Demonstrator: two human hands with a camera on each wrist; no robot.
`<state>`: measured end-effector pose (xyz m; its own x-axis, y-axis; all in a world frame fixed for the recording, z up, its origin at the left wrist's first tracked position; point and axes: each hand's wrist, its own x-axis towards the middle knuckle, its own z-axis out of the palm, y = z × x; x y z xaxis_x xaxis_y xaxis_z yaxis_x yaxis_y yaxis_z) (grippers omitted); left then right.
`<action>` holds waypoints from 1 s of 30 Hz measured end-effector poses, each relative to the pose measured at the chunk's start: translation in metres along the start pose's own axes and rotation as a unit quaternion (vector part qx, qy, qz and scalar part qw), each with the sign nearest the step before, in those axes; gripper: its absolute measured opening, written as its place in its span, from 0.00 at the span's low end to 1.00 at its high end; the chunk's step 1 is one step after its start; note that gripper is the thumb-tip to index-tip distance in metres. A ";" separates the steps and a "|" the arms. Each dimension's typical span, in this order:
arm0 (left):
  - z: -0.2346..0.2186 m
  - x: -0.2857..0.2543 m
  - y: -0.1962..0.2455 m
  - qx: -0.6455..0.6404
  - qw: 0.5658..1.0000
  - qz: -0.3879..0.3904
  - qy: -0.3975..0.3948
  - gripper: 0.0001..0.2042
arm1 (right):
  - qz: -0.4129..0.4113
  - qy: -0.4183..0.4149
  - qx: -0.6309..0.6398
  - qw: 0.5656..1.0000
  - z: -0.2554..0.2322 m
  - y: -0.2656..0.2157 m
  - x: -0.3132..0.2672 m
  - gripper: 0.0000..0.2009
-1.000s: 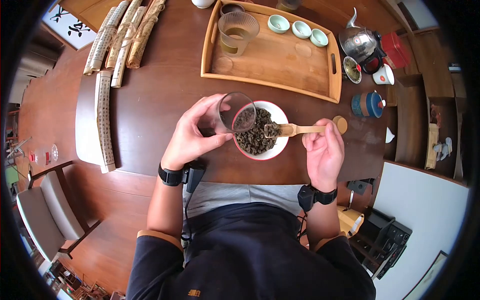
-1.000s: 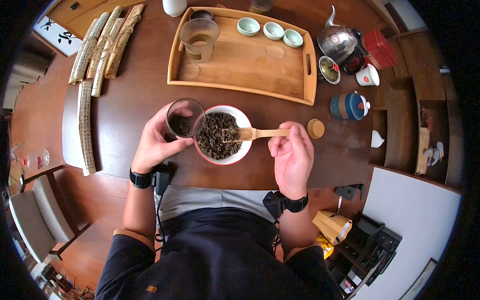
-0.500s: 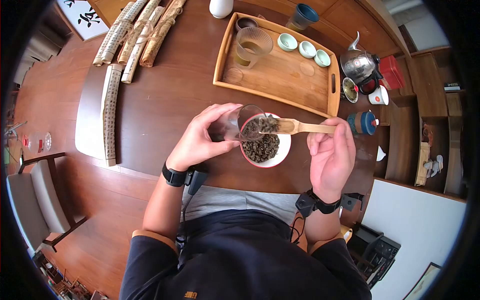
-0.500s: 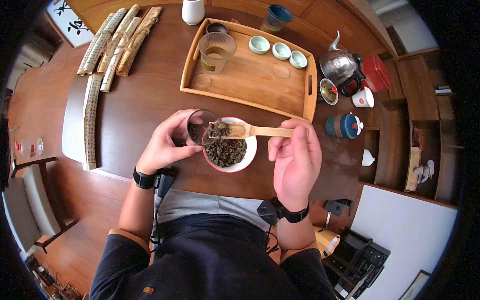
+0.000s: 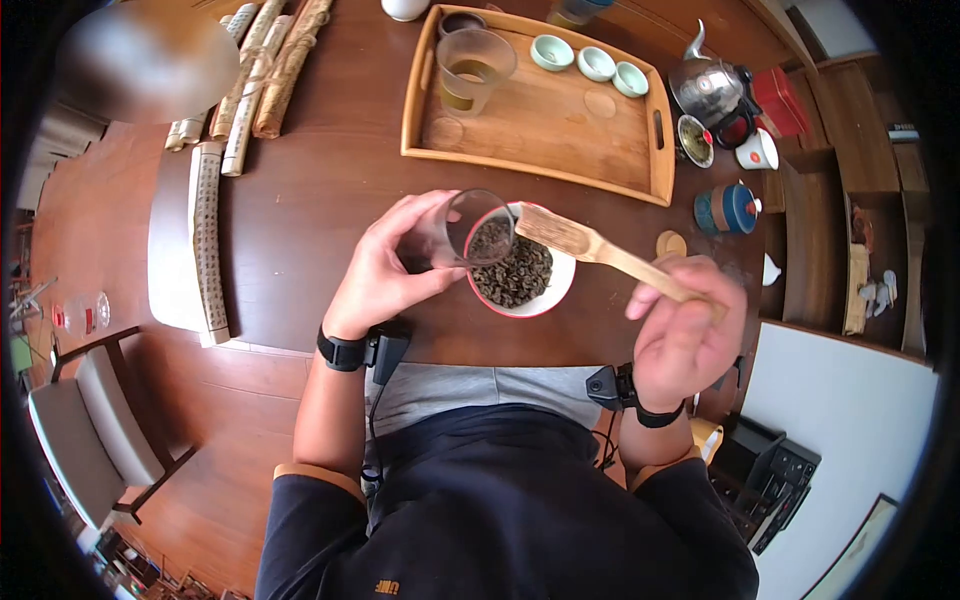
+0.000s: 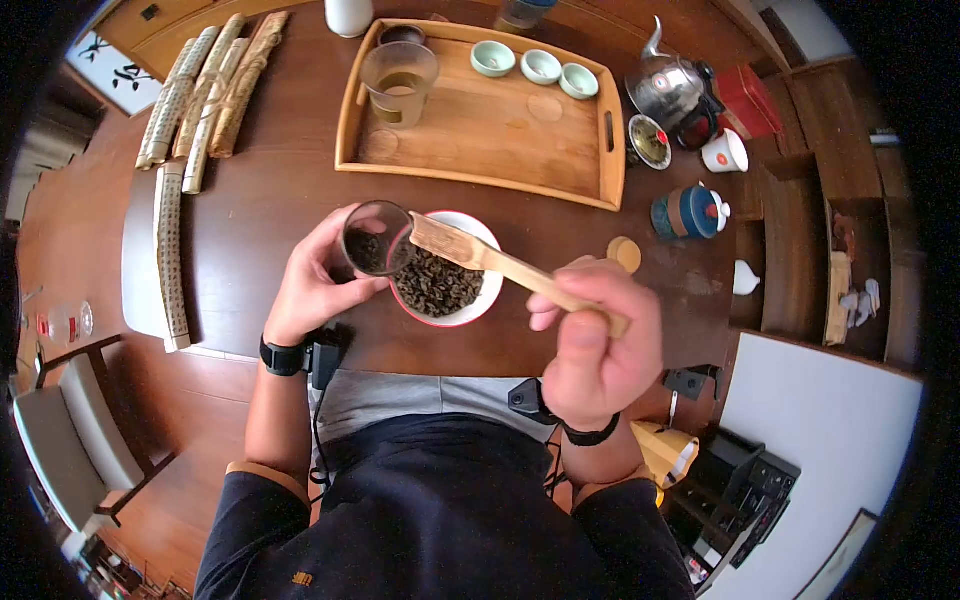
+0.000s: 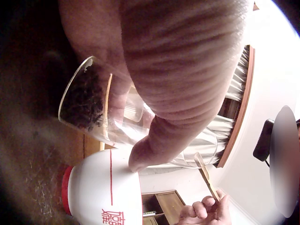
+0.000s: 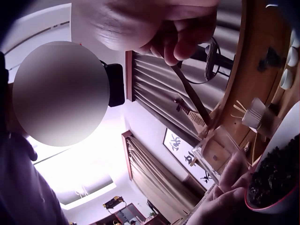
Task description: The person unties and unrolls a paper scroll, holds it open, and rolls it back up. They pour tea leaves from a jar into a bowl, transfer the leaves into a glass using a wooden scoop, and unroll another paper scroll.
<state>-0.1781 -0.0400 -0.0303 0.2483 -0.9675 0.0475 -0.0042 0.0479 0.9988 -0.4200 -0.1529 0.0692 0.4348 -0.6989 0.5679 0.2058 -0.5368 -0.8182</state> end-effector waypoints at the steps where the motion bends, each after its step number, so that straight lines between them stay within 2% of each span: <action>1: 0.001 0.000 0.001 -0.003 1.000 -0.015 0.010 0.36 | 0.003 0.020 0.012 1.000 -0.006 -0.001 0.000 0.13; 2: 0.001 0.000 0.001 -0.016 1.000 -0.018 0.012 0.36 | 0.041 0.059 0.006 0.997 -0.011 -0.003 -0.003 0.11; 3: 0.002 0.000 0.000 -0.020 1.000 -0.019 0.006 0.36 | 0.042 0.062 0.000 0.997 -0.015 -0.005 -0.003 0.11; 5: 0.002 -0.001 -0.001 -0.041 0.998 -0.046 0.016 0.36 | 0.191 0.032 -0.111 0.975 -0.023 -0.009 -0.004 0.08; 6: 0.002 -0.001 0.000 -0.041 0.998 -0.051 0.018 0.35 | 0.210 0.011 -0.135 0.968 -0.021 -0.007 -0.002 0.06; 7: 0.002 -0.001 0.000 -0.041 0.998 -0.053 0.013 0.35 | 0.202 -0.014 -0.195 0.960 -0.022 -0.002 -0.004 0.04; 9: 0.002 0.000 -0.002 -0.032 0.998 -0.043 0.016 0.35 | 0.182 -0.071 -0.221 0.955 -0.018 -0.003 -0.001 0.04; 11: 0.003 0.000 -0.002 -0.038 0.998 -0.047 0.016 0.35 | 0.174 -0.095 -0.205 0.959 -0.012 0.000 -0.003 0.06; 15: 0.002 -0.001 -0.001 -0.041 0.997 -0.061 0.026 0.35 | 0.196 -0.098 -0.166 0.962 -0.001 0.017 -0.012 0.07; 17: 0.002 0.000 0.000 -0.038 0.997 -0.059 0.024 0.35 | 0.175 -0.059 -0.175 0.967 -0.001 0.022 -0.015 0.07; 19: 0.002 -0.001 0.000 -0.034 0.997 -0.059 0.023 0.35 | 0.185 -0.055 -0.174 0.966 -0.004 0.019 -0.015 0.07; 21: 0.003 0.000 0.001 -0.037 0.998 -0.050 0.020 0.34 | 0.150 -0.033 -0.176 0.972 -0.007 0.021 -0.015 0.07; 23: 0.004 0.000 0.000 -0.032 0.998 -0.049 0.022 0.34 | 0.159 -0.049 -0.208 0.964 -0.012 0.012 -0.011 0.06; 26: 0.005 0.000 -0.001 -0.040 0.998 -0.043 0.022 0.35 | 0.042 -0.112 -0.328 0.937 -0.009 -0.001 0.002 0.05; 28: 0.003 -0.002 0.004 -0.049 0.997 -0.056 0.018 0.36 | 0.037 -0.138 -0.356 0.923 -0.005 -0.012 0.003 0.05; 30: -0.003 -0.002 0.003 0.053 0.999 0.004 -0.004 0.36 | 0.044 -0.166 -0.363 0.916 -0.002 -0.013 0.003 0.04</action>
<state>-0.1754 -0.0376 -0.0272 0.2404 -0.9691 0.0557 -0.1095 0.0300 0.9935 -0.4228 -0.1487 0.0822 0.6890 -0.6375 0.3447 -0.4287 -0.7420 -0.5154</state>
